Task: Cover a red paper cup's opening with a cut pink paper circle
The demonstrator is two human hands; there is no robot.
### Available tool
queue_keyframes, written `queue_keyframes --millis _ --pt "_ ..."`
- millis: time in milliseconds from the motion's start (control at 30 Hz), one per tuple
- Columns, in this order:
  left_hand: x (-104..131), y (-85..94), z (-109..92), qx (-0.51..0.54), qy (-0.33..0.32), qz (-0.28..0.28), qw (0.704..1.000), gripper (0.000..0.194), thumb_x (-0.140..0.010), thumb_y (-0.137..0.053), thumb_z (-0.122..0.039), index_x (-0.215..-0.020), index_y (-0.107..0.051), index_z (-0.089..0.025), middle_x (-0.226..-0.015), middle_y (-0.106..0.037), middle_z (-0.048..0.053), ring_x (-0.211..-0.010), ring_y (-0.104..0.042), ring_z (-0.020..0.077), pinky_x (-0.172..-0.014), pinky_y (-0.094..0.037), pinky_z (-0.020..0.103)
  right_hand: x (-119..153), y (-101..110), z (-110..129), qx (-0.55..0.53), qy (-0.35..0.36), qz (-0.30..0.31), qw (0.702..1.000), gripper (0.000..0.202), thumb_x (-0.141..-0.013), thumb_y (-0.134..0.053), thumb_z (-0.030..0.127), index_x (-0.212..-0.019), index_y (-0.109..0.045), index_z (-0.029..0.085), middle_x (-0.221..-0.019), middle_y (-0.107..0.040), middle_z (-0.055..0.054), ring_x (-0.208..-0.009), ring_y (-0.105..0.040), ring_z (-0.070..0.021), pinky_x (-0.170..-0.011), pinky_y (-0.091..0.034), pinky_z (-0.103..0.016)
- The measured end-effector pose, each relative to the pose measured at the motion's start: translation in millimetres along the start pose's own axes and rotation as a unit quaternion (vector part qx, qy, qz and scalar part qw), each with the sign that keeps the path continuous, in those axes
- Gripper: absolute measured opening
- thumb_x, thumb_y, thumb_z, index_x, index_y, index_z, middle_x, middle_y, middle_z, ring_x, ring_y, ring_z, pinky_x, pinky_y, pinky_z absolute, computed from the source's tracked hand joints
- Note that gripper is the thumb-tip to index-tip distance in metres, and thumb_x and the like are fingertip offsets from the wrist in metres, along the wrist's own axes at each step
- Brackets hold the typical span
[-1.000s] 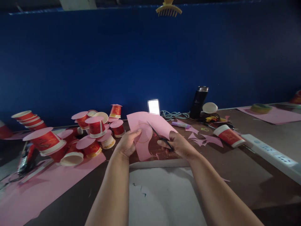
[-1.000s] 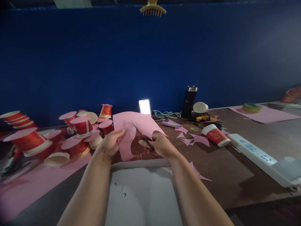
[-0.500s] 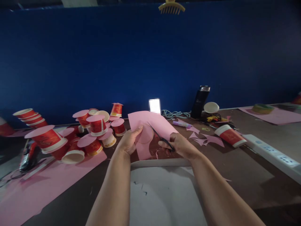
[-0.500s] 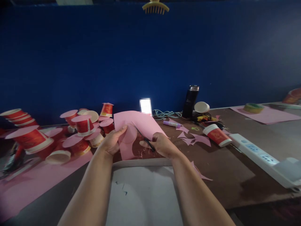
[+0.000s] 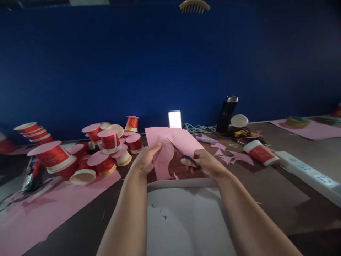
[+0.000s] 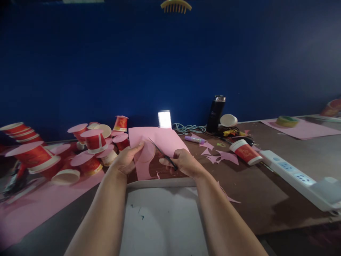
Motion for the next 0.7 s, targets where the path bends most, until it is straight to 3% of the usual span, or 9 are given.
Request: queue_keyframes --millis 233,467,700 --pt "-0.3 0.9 -0.7 -0.013 -0.003 -0.002 1.0 0.029 -0.074 -0.07 -0.025 -0.098 -0.069 -0.009 -0.089 -0.072 0.012 -0.084 -0.068 0.0228 -0.081 -0.053 0.034 2.7 1.4 3.6 0.0 0.001 0.007 1.0 0.032 -0.065 -0.076 0.039 -0.058 -0.059 0.013 -0.052 -0.059 -0.001 -0.043 -0.051 -0.0077 -0.042 -0.039 -0.019" --pt "0.5 -0.9 -1.7 -0.011 0.009 -0.01 1.0 0.026 -0.074 -0.07 -0.023 -0.095 -0.069 -0.008 -0.088 -0.072 0.012 -0.08 -0.069 0.0218 -0.078 -0.055 0.032 3.7 5.5 3.1 -0.001 0.012 0.032 0.999 0.037 -0.067 -0.074 0.041 -0.089 -0.067 0.011 -0.055 -0.059 0.001 -0.043 -0.049 -0.0069 -0.042 -0.039 -0.019" --pt "-0.8 0.7 -0.9 -0.014 0.012 -0.015 1.0 0.025 -0.073 -0.071 -0.022 -0.093 -0.07 -0.008 -0.087 -0.072 0.011 -0.08 -0.069 0.021 -0.078 -0.054 0.031 5.8 5.9 5.5 0.015 0.011 0.038 0.999 0.041 -0.068 -0.073 0.041 -0.096 -0.066 0.011 -0.056 -0.058 0.001 -0.043 -0.048 -0.0063 -0.041 -0.037 -0.018"
Point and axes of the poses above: each hand's wrist, its own x-axis away from the middle knuckle, its own y-axis out of the back of the hand, z = x × y, the point moved 1 cm from there along -x, towards the middle knuckle
